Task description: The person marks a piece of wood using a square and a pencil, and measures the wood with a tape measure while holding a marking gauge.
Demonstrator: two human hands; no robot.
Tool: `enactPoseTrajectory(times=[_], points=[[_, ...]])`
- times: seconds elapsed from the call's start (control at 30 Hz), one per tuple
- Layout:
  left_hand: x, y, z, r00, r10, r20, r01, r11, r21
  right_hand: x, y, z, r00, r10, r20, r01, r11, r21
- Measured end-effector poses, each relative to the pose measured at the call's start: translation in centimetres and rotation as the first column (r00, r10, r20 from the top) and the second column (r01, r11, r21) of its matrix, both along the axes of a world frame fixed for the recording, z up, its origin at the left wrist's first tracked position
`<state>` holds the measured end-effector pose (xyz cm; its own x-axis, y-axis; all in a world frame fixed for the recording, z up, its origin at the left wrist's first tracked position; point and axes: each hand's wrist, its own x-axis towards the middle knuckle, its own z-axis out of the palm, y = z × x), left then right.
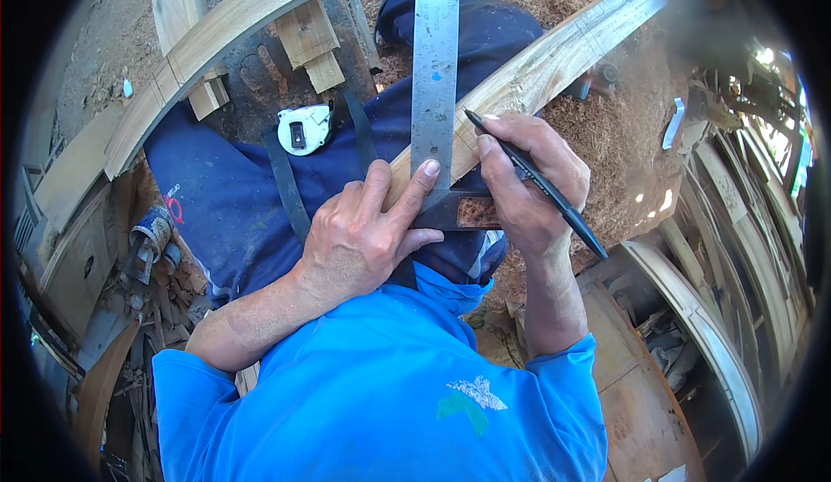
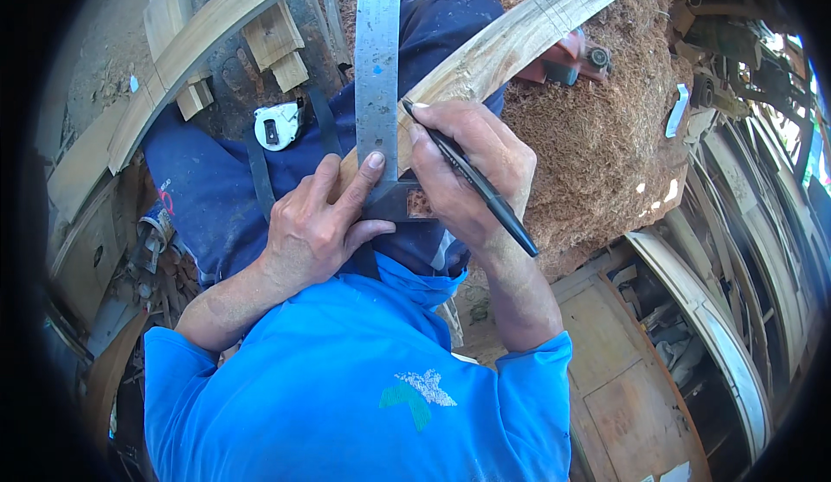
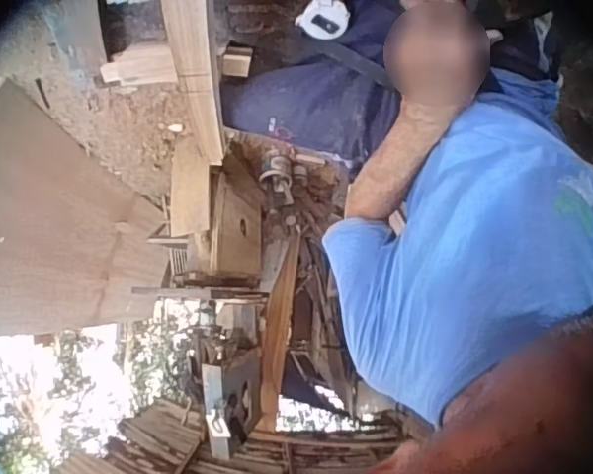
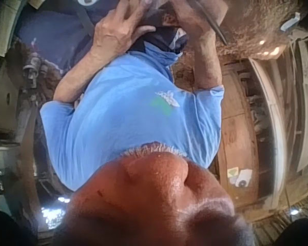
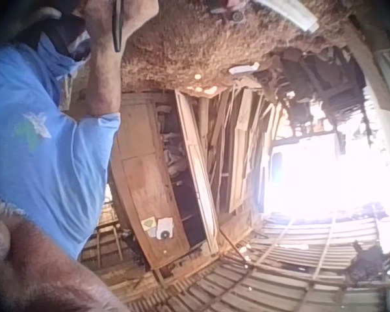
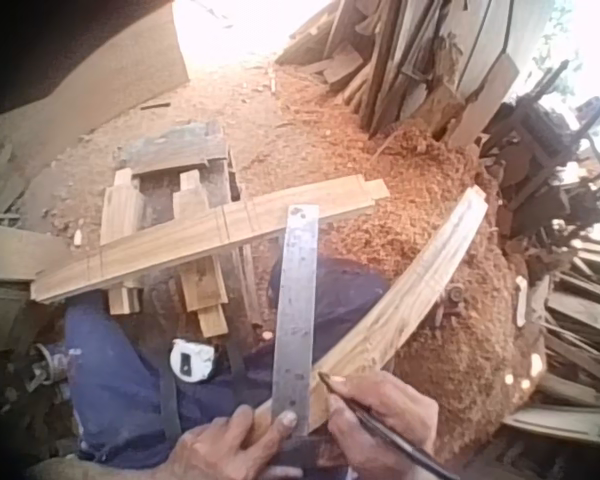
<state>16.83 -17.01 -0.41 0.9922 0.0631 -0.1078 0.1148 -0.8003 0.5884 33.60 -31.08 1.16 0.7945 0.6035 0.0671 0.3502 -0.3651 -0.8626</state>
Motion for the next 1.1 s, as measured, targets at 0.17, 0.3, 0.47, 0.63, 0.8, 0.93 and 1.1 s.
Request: enactPoseTrajectory(times=[0.17,0.3,0.47,0.63,0.8,0.93,1.1], points=[[0.0,0.0,0.0,1.0,0.013,-0.002,-0.013,1.0,-0.01,0.2,-0.2,-0.5,0.998,0.056,-0.01,-0.056,0.997,-0.055],[0.1,0.0,-0.1,1.0,0.015,0.004,-0.014,1.0,-0.027,0.5,-0.3,-0.7,0.997,0.081,-0.013,-0.081,0.995,-0.065],[0.1,0.0,-0.2,1.0,0.009,-0.001,-0.009,1.0,-0.027,0.6,0.0,-0.2,0.997,0.064,-0.05,-0.068,0.994,-0.08],[0.2,0.1,-0.2,1.0,0.002,0.001,-0.002,1.0,-0.017,0.4,-0.2,-0.4,0.996,0.047,-0.073,-0.051,0.997,-0.051],[0.1,0.0,-0.1,1.0,-0.001,0.002,0.001,1.0,-0.019,0.6,-0.5,-0.7,0.992,0.12,0.028,-0.118,0.992,-0.049],[-0.1,-0.1,-0.3,1.0,-0.001,-0.002,0.001,1.0,-0.023,1.0,-0.5,-0.2,0.988,0.085,-0.127,-0.097,0.991,-0.09],[0.1,0.0,-0.4,1.0,0.009,0.011,-0.009,1.0,-0.007,3.2,-0.3,0.4,0.929,0.1,-0.357,-0.151,0.981,-0.118]])
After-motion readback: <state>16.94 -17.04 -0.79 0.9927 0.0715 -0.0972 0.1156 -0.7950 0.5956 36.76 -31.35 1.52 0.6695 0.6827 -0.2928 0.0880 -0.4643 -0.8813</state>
